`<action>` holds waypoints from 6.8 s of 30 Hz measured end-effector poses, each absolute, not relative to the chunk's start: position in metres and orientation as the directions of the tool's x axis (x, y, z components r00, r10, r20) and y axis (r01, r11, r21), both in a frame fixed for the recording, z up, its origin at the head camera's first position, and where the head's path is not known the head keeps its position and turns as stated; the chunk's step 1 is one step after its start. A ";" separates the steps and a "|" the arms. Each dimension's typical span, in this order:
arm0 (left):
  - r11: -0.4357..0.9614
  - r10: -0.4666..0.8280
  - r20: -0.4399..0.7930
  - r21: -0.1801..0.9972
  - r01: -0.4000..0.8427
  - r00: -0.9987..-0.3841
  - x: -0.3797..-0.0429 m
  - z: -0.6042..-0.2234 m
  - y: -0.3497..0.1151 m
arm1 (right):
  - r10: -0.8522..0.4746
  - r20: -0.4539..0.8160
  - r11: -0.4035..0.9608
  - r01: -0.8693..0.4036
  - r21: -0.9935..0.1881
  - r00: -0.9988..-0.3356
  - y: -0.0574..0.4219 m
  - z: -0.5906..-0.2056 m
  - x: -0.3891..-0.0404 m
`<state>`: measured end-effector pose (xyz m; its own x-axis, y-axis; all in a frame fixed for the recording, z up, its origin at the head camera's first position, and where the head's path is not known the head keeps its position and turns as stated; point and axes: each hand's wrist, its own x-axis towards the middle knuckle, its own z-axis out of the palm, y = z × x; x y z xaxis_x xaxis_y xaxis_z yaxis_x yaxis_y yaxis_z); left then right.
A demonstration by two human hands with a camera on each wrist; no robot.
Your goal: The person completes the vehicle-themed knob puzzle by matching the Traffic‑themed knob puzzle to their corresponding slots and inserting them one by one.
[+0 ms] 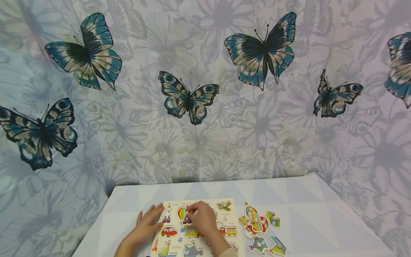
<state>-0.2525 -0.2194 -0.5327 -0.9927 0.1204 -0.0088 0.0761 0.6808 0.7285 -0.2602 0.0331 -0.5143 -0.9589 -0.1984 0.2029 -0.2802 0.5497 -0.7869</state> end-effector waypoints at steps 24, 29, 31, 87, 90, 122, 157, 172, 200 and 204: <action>0.678 0.159 0.091 0.714 0.175 -0.983 -0.254 -0.535 -0.220 | -0.195 0.224 0.576 -0.296 -0.762 -0.955 -0.032 -0.510 -0.283; 0.686 0.168 0.071 0.708 0.168 -0.983 -0.253 -0.538 -0.222 | -0.149 0.192 0.598 -0.243 -0.764 -0.970 -0.042 -0.521 -0.286; 0.688 0.171 0.061 0.707 0.164 -0.983 -0.252 -0.538 -0.222 | -0.126 0.203 0.625 -0.237 -0.744 -0.971 -0.046 -0.525 -0.285; 0.661 0.181 0.068 0.730 0.173 -0.981 -0.248 -0.533 -0.216 | -0.235 0.238 0.748 -0.332 -0.575 -0.942 -0.041 -0.520 -0.271; 0.664 0.175 0.069 0.728 0.169 -0.982 -0.249 -0.533 -0.216 | -0.253 0.264 0.711 -0.364 -0.601 -0.931 -0.036 -0.514 -0.268; 0.684 0.146 0.049 0.717 0.136 -0.988 -0.255 -0.538 -0.221 | 0.091 0.239 0.572 -0.145 -0.807 -0.967 0.126 -0.489 -0.268; 0.669 0.126 0.018 0.736 0.098 -0.992 -0.258 -0.535 -0.220 | 0.240 0.118 0.785 0.122 -0.607 -0.963 0.224 -0.520 -0.270; 0.685 0.123 0.018 0.722 0.098 -0.992 -0.256 -0.532 -0.221 | 0.261 0.155 0.830 0.140 -0.539 -0.953 0.216 -0.524 -0.270; 0.681 0.119 0.014 0.727 0.092 -0.993 -0.254 -0.532 -0.218 | 0.253 0.230 0.779 0.057 -0.625 -0.940 0.216 -0.520 -0.268; 0.677 0.111 -0.001 0.732 0.075 -0.994 -0.254 -0.530 -0.217 | 0.246 0.250 0.786 0.042 -0.616 -0.937 0.214 -0.519 -0.268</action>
<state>-0.2536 -0.2173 -0.5302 -0.9938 0.1109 -0.0007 0.0750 0.6769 0.7322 -0.2681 0.2138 -0.5188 -0.9367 0.2455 0.2496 0.0419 0.7863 -0.6164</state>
